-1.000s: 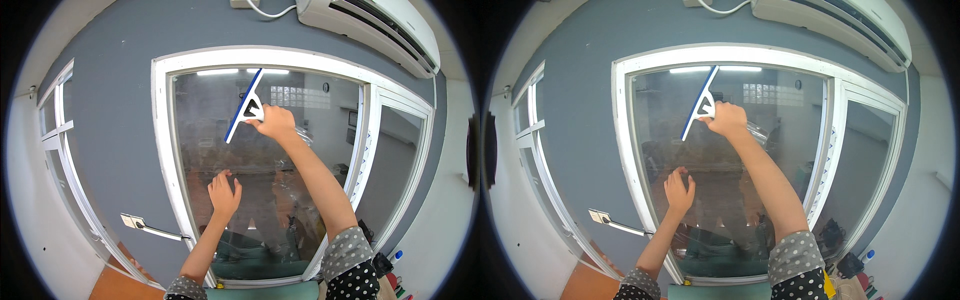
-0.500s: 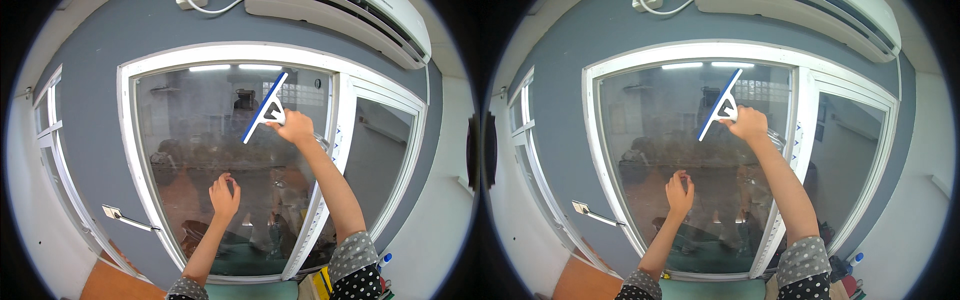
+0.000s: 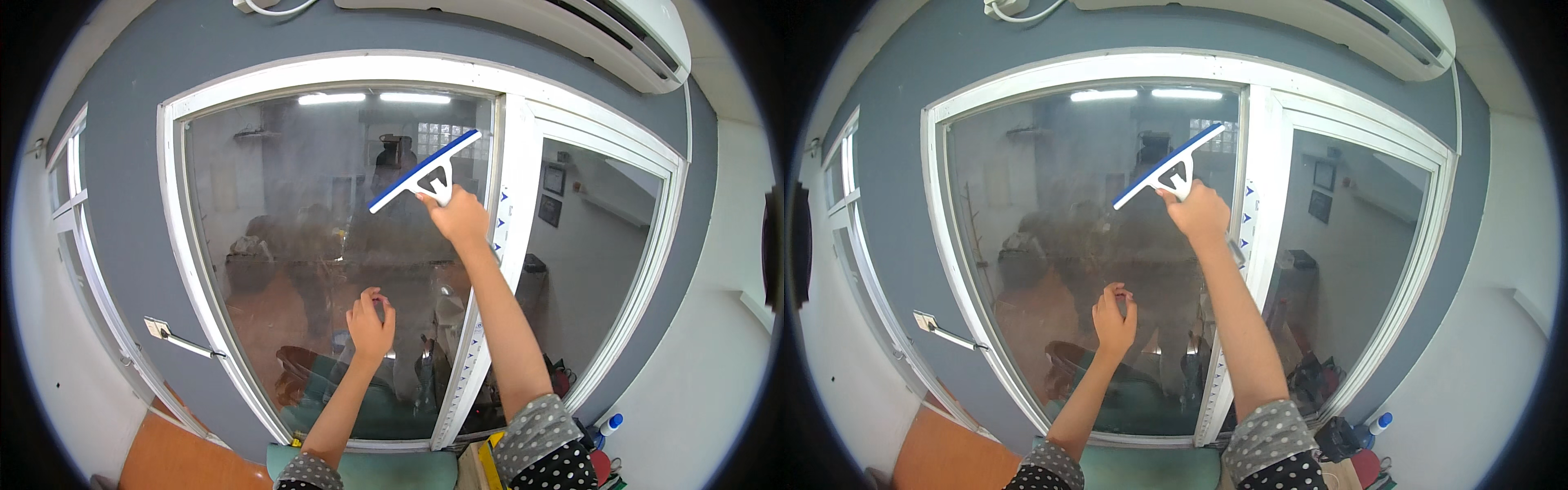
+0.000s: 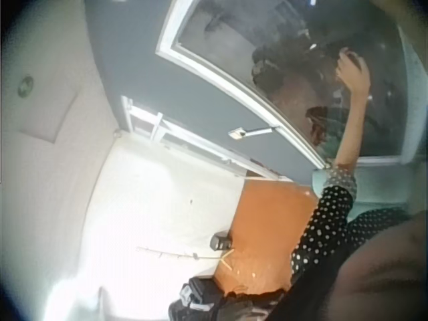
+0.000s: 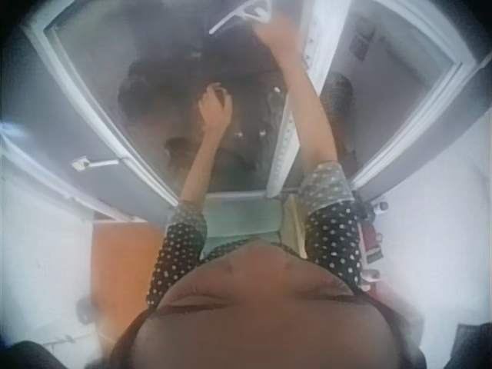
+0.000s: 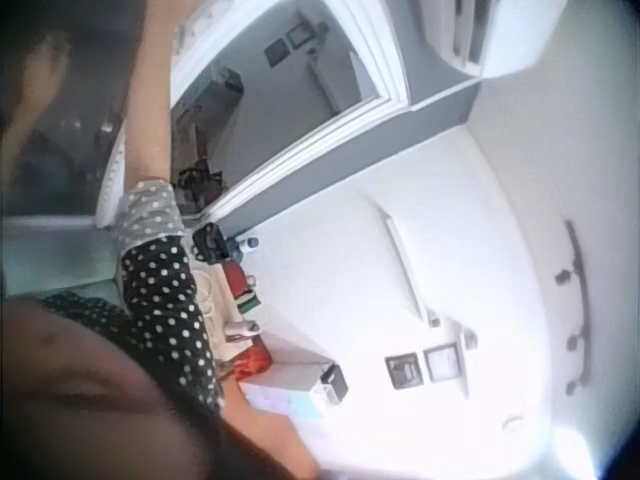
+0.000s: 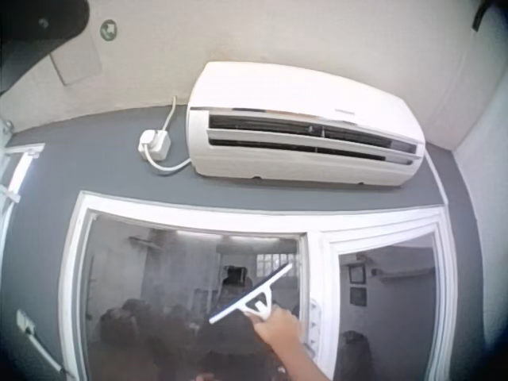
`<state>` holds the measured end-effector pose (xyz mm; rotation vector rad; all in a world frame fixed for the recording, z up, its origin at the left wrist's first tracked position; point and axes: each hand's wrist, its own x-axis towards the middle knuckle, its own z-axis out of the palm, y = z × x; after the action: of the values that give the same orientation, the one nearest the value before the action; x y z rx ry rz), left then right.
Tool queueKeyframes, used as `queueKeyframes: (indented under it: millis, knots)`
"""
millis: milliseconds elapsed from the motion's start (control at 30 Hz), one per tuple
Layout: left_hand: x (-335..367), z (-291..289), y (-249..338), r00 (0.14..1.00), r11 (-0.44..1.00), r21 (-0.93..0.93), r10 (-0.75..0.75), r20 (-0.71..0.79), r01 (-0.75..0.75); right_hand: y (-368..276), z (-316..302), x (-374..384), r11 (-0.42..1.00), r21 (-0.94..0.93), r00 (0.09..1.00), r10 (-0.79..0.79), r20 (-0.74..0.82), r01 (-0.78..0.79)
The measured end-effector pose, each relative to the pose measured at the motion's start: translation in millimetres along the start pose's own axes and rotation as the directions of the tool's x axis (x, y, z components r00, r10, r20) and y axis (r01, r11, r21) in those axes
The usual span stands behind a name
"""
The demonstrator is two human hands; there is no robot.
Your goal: The person cleans a glass door and window using a handheld squeegee tool, wiping the glass surface in downward and sideways motions.
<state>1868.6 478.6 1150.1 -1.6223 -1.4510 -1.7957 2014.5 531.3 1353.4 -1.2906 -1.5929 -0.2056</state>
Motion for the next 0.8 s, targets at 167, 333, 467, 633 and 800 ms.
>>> queueKeyframes:
  millis: [167, 333, 467, 633, 800]
  knots:
    - [-20.1, 5.4, 2.8, 0.999, 0.999, 0.031, -0.044, 0.001, 0.044, 8.5, 20.9, -19.5, 0.984, 0.139, 0.993, 0.115, -0.034, -0.109]
    - [-34.6, 4.4, -7.0, 0.996, 0.995, 0.05, -0.085, -0.026, 0.086, 17.7, 59.3, -52.1, 0.927, 0.312, 0.961, 0.253, -0.106, -0.21]
    - [-43.0, 1.7, -13.0, 0.988, 0.987, 0.042, -0.156, -0.008, 0.157, 31.1, 85.5, -90.5, 0.908, 0.325, 0.951, 0.301, -0.068, -0.264]
    - [-58.2, 0.7, -19.0, 0.983, 0.978, 0.097, -0.185, -0.015, 0.185, 54.7, 116.2, -135.1, 0.87, 0.405, 0.945, 0.325, -0.041, -0.281]
    - [-83.4, -5.2, -33.7, 0.973, 0.97, 0.087, -0.23, 0.033, 0.227, 62.3, 134.0, -189.4, 0.812, 0.425, 0.907, 0.418, 0.055, -0.4]
